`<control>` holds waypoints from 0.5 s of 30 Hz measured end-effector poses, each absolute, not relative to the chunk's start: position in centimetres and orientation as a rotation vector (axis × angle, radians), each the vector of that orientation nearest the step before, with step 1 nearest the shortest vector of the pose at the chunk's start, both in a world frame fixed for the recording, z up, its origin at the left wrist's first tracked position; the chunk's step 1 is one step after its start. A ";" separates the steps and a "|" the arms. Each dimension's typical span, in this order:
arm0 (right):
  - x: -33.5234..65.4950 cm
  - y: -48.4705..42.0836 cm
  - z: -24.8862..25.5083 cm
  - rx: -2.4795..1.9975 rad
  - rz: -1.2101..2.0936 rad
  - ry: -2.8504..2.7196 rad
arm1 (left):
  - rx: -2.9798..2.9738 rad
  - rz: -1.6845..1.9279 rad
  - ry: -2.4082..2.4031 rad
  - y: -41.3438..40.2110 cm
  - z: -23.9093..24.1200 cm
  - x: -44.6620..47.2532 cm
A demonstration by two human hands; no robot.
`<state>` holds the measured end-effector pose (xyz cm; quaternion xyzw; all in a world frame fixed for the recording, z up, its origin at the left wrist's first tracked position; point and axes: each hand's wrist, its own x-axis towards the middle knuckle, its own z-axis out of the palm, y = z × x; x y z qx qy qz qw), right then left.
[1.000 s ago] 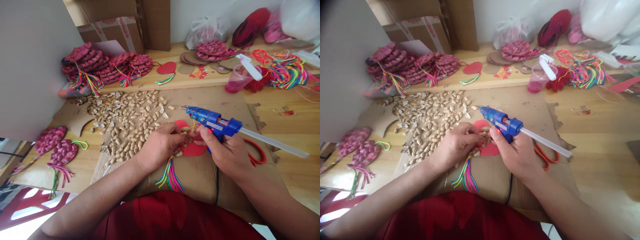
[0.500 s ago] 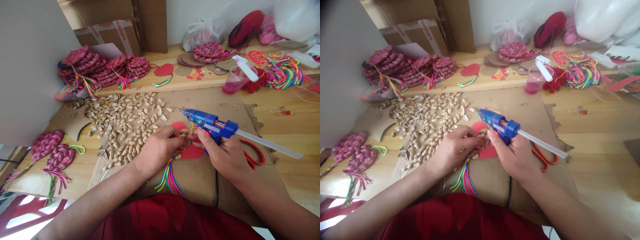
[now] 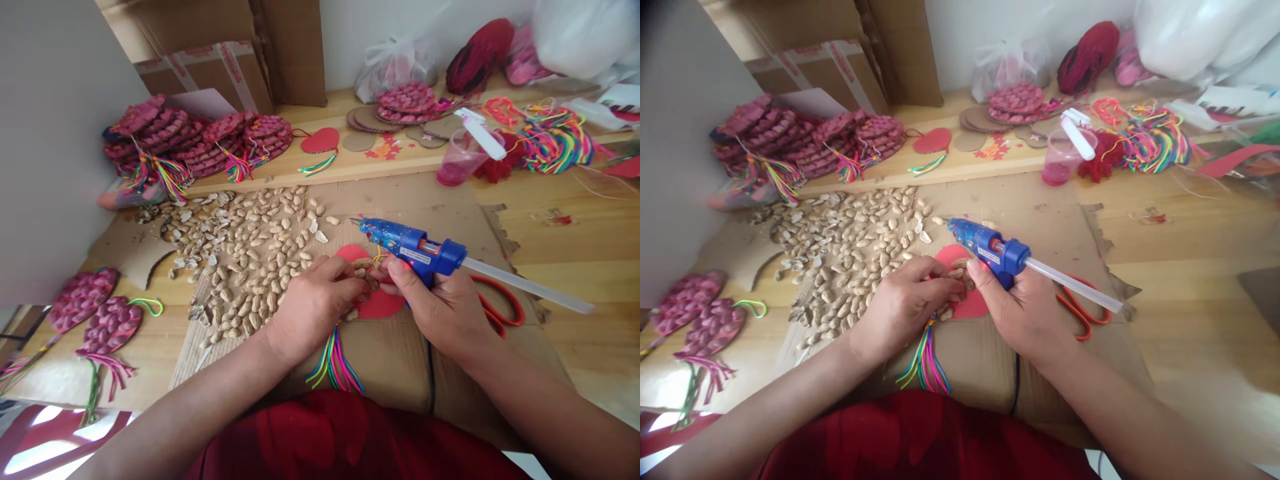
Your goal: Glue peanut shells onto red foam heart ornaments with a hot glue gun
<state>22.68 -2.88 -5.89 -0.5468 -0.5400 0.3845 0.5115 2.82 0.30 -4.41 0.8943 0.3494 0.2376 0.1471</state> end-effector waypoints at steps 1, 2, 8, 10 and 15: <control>22.7 -2.9 -5.9 -1.320 0.931 -1.296 | 2.561 0.687 1.001 0.3 -4.4 2.8; 22.7 -2.9 -6.0 -1.324 0.935 -1.292 | 2.551 0.688 0.997 0.4 -4.4 2.8; 22.6 -3.0 -5.7 -1.307 0.959 -1.269 | 2.545 0.698 1.001 0.5 -4.4 2.9; 22.5 -3.0 -5.5 -1.300 0.970 -1.262 | 2.548 0.699 1.004 0.4 -4.5 2.9; 22.5 -2.9 -5.4 -1.304 0.973 -1.260 | 2.562 0.686 0.994 0.3 -4.4 2.9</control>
